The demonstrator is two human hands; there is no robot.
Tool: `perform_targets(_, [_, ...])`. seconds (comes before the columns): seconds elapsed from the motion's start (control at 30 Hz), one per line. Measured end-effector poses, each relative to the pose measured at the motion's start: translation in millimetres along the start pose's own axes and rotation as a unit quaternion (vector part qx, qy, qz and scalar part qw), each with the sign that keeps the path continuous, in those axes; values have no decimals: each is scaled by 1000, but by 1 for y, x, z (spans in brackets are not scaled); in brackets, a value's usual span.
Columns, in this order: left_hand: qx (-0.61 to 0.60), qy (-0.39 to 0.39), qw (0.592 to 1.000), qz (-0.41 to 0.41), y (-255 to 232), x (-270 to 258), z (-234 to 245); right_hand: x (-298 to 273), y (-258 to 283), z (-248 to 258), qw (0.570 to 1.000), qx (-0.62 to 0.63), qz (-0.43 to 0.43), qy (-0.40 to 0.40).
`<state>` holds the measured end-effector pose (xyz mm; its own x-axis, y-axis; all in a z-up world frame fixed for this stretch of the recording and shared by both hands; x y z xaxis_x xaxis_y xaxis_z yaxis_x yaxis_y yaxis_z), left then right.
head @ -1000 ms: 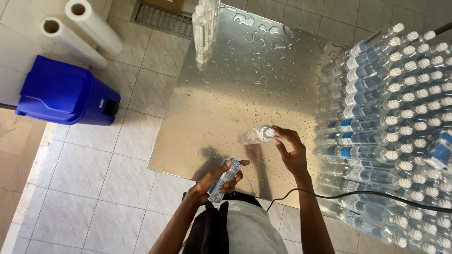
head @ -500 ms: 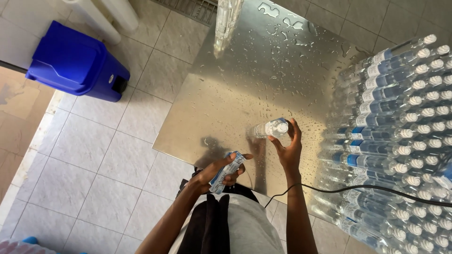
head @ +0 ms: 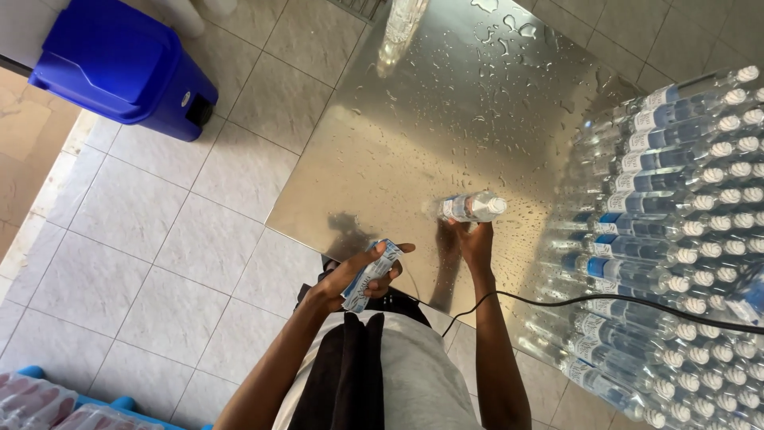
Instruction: Inspecting plastic water bottles and preparing label strips for application on a production line.
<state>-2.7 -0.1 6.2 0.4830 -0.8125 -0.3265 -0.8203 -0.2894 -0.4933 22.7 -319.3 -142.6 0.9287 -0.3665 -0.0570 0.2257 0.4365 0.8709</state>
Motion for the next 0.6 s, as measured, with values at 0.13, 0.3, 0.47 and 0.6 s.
perform_targets(0.13, [-16, 19, 1000, -4, 4, -3, 12, 0, -5, -4, 1000, -9, -7, 7])
perform_targets(0.3, [-24, 42, 999, 2, 0, -4, 16, -3, 34, -2, 999, 50, 14, 1])
perform_targets(0.47, [20, 18, 999, 22, -3, 3, 13, -11, 81, 7, 958, 82, 252, -113])
perform_targets(0.6, [34, 53, 996, 62, 3, 14, 12, -12, 88, -5, 940, -37, 292, -175])
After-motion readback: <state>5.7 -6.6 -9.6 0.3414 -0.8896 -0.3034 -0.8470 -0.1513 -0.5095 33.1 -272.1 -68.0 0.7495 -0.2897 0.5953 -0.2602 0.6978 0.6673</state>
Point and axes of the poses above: each hand's wrist, its own x-axis towards the middle knuckle, its own z-axis out of the back of the hand, y = z × x, the point moved 5 cm from there along x, towards the middle knuckle, and after that the axes turned 12 degrees about x, right-handed, at the moved point
